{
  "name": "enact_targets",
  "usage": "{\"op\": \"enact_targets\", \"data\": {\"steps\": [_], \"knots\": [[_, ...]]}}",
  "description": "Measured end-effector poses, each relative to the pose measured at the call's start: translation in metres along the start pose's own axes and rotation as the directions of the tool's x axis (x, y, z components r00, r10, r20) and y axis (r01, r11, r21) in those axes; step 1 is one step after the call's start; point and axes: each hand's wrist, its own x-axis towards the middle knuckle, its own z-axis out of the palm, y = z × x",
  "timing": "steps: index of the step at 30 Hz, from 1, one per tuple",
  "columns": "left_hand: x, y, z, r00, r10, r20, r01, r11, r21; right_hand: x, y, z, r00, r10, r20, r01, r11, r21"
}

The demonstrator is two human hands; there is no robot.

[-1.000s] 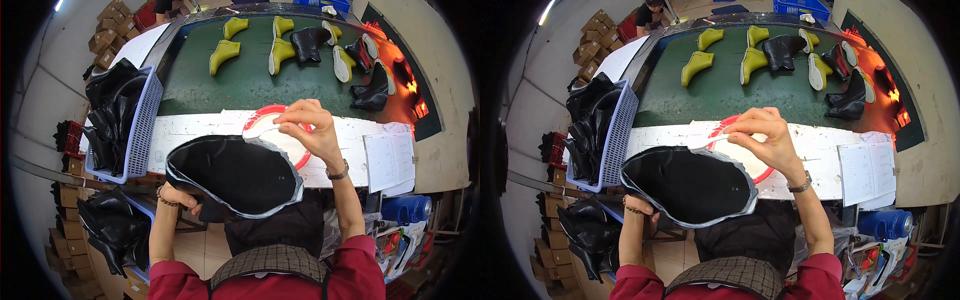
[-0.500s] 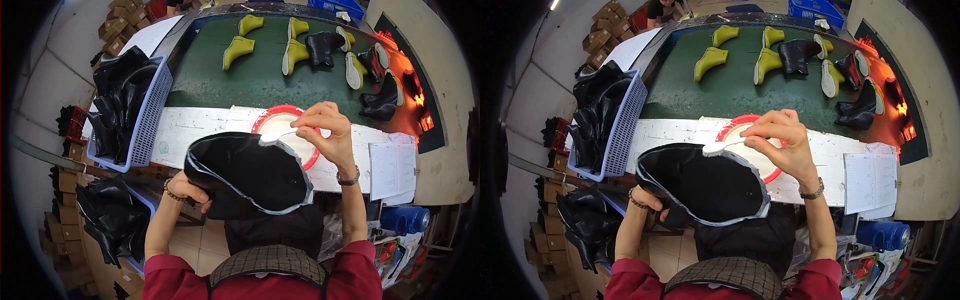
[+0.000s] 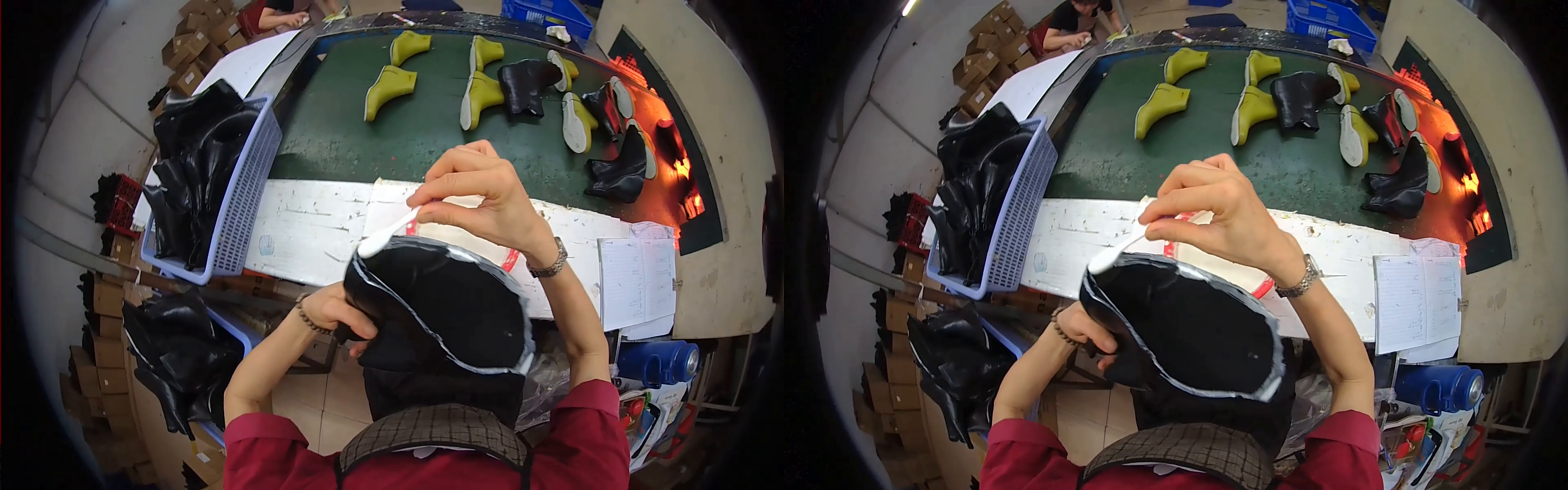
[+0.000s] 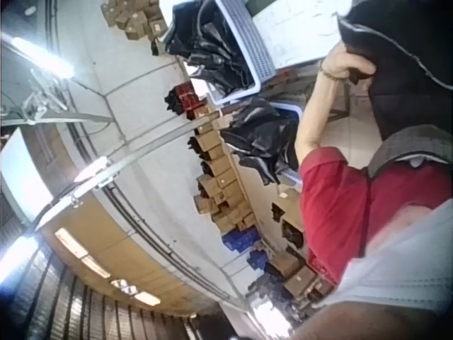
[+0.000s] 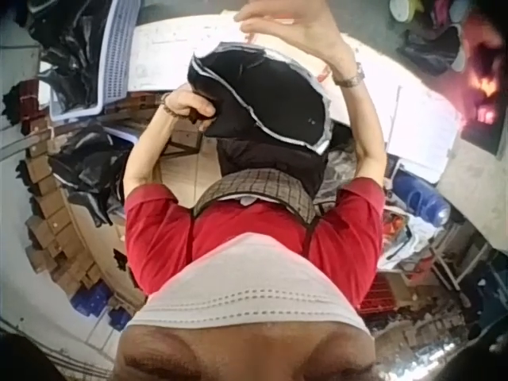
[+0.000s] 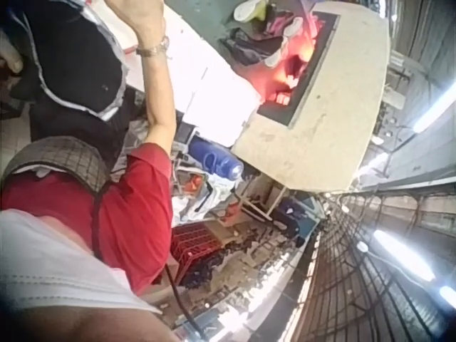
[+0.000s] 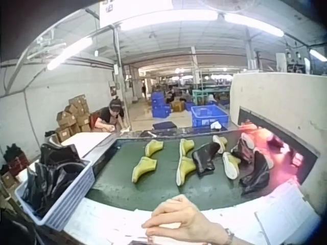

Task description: The worker applies white glue to the bottom and inner edges of black leather shoes using a small brush, then places them onto a conveyor belt.

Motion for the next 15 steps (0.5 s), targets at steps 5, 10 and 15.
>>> {"op": "enact_targets", "data": {"steps": [5, 10, 15], "knots": [[-0.017, 0.040, 0.007, 0.910, 0.279, -0.306, -0.261, 0.960, 0.098, -0.069, 0.042, -0.021, 0.740, 0.532, -0.412, -0.485, 0.846, 0.221], [0.065, 0.116, -0.008, 0.798, 0.407, -0.445, -0.225, 0.885, 0.407, -0.206, 0.093, -0.016, 0.135, 0.847, -0.514, -0.735, 0.433, 0.521], [0.206, 0.165, -0.034, 0.852, 0.482, -0.203, -0.166, 0.619, 0.768, -0.250, 0.098, 0.001, 0.051, 0.739, -0.671, -0.621, 0.550, 0.559]]}}
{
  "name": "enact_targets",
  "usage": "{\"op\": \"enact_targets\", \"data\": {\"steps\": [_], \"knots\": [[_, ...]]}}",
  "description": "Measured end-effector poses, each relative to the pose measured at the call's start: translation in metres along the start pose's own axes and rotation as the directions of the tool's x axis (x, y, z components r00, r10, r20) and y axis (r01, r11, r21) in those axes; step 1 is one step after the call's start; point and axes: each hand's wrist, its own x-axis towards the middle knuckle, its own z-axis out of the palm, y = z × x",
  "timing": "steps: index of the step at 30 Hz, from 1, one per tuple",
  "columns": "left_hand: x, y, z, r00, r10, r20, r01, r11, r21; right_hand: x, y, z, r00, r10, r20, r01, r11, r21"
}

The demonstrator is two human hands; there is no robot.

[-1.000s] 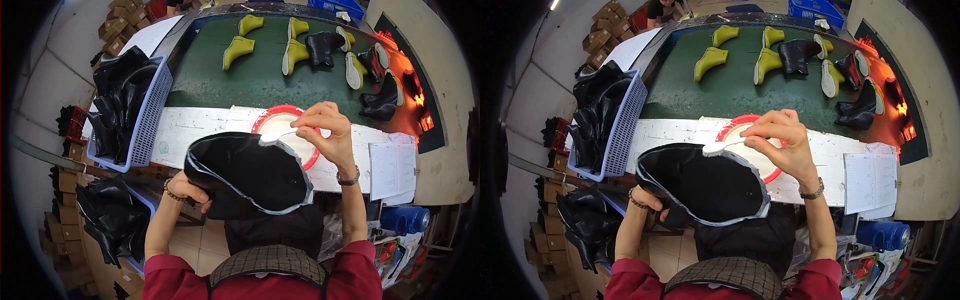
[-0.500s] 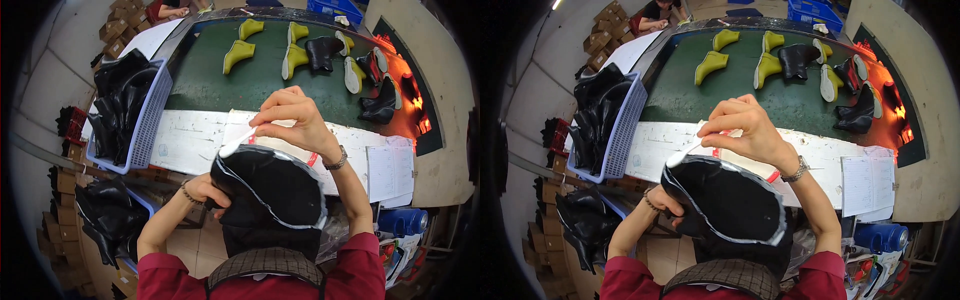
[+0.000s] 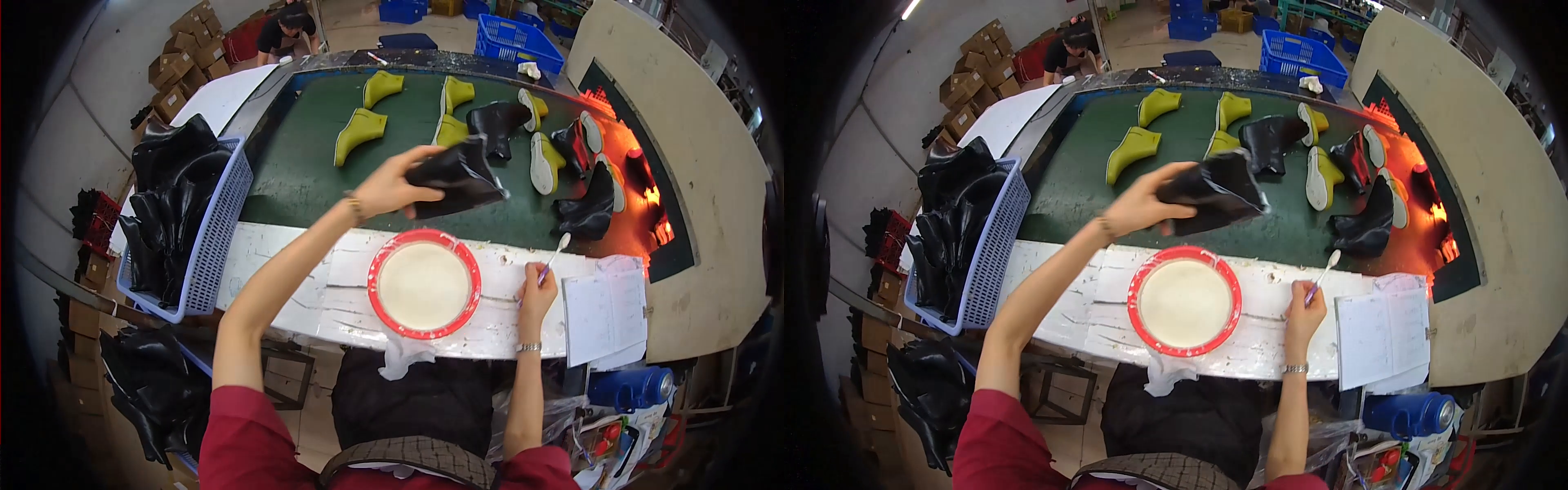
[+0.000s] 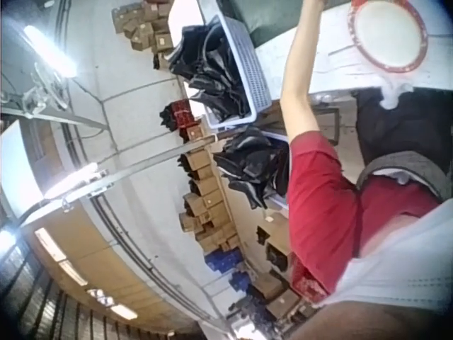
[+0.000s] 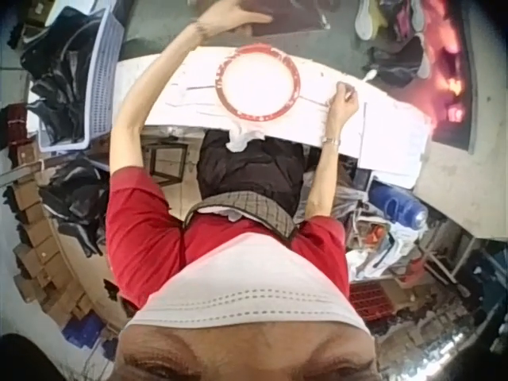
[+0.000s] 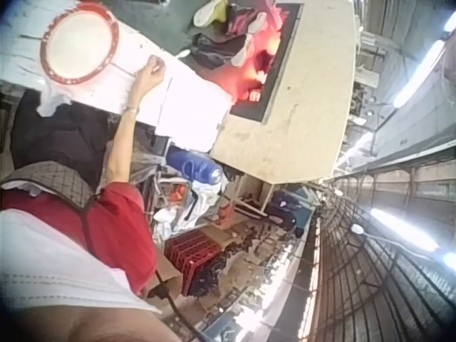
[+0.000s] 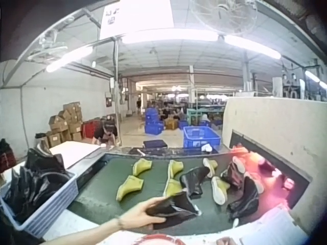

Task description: The worker applies white glue to the bottom and inner edges of black leather shoes using a small brush, then places them onto a conveyor belt.

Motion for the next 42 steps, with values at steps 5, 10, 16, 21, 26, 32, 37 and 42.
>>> {"op": "enact_targets", "data": {"steps": [5, 10, 16, 21, 26, 32, 37, 42], "knots": [[0.100, -0.075, 0.029, 0.872, 0.423, 0.245, -0.482, 0.656, 0.580, -0.006, 0.006, 0.013, 0.990, -0.143, 0.010, 0.142, 0.968, -0.205], [0.126, -0.137, 0.050, 0.927, 0.138, 0.349, -0.372, 0.462, 0.805, -0.007, -0.004, 0.004, 0.997, -0.066, 0.046, 0.072, 0.990, -0.124], [0.033, -0.060, -0.056, 0.808, 0.589, 0.017, -0.233, 0.293, 0.927, 0.000, -0.011, -0.013, 0.977, 0.189, 0.102, -0.185, 0.982, -0.046], [-0.144, -0.017, -0.219, 0.396, 0.748, -0.532, 0.570, 0.254, 0.781, 0.003, -0.018, -0.047, 0.944, -0.219, 0.246, 0.326, 0.725, -0.607], [-0.272, -0.041, -0.346, 0.045, 0.565, -0.824, 0.777, 0.498, 0.384, 0.008, -0.001, -0.045, 0.948, -0.220, 0.230, 0.300, 0.859, -0.416], [-0.168, -0.041, -0.400, 0.031, 0.165, -0.986, 0.554, 0.818, 0.155, 0.006, -0.009, -0.058, 0.985, -0.092, 0.144, 0.157, 0.815, -0.557], [-0.163, -0.076, -0.455, -0.097, 0.116, -0.989, 0.719, 0.694, 0.011, 0.001, -0.003, -0.046, 0.983, -0.128, 0.133, 0.174, 0.882, -0.437], [-0.140, -0.096, -0.416, -0.469, 0.214, -0.857, 0.326, 0.944, 0.057, -0.001, -0.011, -0.051, 0.991, -0.099, 0.095, 0.132, 0.873, -0.469]]}}
